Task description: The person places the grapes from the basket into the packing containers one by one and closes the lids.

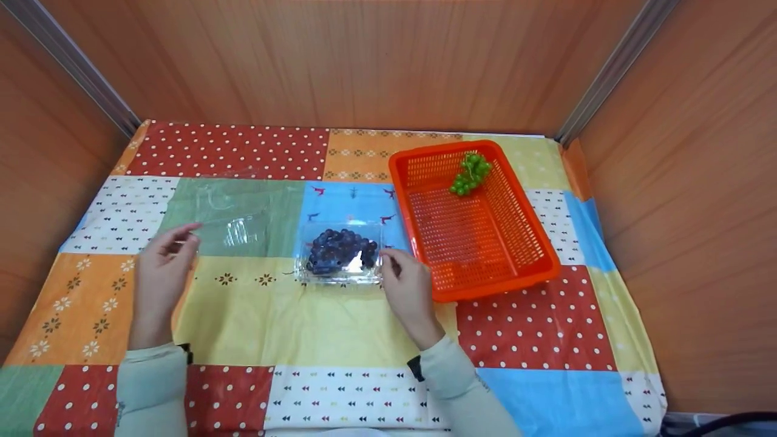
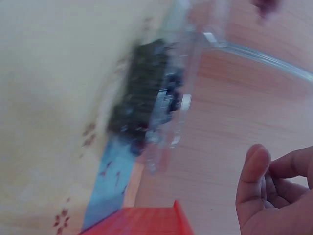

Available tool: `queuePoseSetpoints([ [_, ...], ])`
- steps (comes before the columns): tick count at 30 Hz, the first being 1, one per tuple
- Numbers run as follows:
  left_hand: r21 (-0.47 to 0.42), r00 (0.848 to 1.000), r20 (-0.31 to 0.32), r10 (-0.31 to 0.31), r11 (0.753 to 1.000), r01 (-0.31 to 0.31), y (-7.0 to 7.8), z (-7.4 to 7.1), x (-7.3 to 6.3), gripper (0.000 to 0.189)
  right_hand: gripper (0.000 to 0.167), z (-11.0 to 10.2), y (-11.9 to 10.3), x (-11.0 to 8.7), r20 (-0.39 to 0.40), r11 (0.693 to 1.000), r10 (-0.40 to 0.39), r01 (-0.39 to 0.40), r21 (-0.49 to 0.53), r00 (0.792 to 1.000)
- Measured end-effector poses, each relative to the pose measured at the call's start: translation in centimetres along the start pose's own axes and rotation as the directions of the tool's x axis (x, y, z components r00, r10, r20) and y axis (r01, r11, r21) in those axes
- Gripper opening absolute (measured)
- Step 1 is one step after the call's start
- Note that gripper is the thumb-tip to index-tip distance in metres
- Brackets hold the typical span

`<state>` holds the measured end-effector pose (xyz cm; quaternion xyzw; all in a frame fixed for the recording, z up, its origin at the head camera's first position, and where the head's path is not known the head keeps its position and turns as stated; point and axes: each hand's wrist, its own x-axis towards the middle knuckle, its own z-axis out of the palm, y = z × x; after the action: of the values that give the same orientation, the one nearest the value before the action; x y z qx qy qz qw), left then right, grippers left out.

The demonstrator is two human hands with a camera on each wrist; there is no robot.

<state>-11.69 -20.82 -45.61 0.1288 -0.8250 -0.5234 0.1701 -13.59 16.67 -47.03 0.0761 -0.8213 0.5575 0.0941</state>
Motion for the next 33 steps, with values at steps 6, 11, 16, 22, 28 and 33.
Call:
queuePoseSetpoints([
  [6, 0.193, 0.987, -0.149, -0.054, 0.978, 0.082, -2.4, -1.2, 1.0, 0.036, 0.014, -3.0, -1.8, 1.9, 0.046, 0.944, 0.133, -0.141, 0.297, 0.99],
  [11, 0.203, 0.985, -0.158, -0.064, 0.974, 0.096, -3.5, -1.2, 1.2, 0.031, 0.02, -5.2, -2.4, 4.1, 0.05, 0.942, 0.139, -0.148, 0.303, 0.989],
  [16, 0.202, 0.988, -0.12, -0.093, 0.973, 0.116, -3.8, -1.7, 1.7, 0.03, 0.026, -7.0, -2.2, 6.8, 0.036, 0.91, 0.17, -0.171, 0.377, 0.985],
  [22, 0.286, 0.983, -0.142, -0.121, 0.945, 0.157, -4.6, -2.2, 1.5, 0.029, 0.025, -8.9, -1.3, 10.2, 0.077, 0.83, 0.302, -0.302, 0.468, 0.95],
  [28, 0.301, 0.977, -0.138, -0.161, 0.933, 0.197, -5.6, -2.3, 1.0, 0.031, 0.022, -10.4, -0.8, 12.5, 0.072, 0.768, 0.356, -0.336, 0.545, 0.932],
  [33, 0.319, 0.963, -0.081, -0.257, 0.909, 0.269, -6.3, -2.7, 0.8, 0.033, 0.021, -10.7, -0.5, 13.6, 0.064, 0.75, 0.383, -0.35, 0.562, 0.922],
])
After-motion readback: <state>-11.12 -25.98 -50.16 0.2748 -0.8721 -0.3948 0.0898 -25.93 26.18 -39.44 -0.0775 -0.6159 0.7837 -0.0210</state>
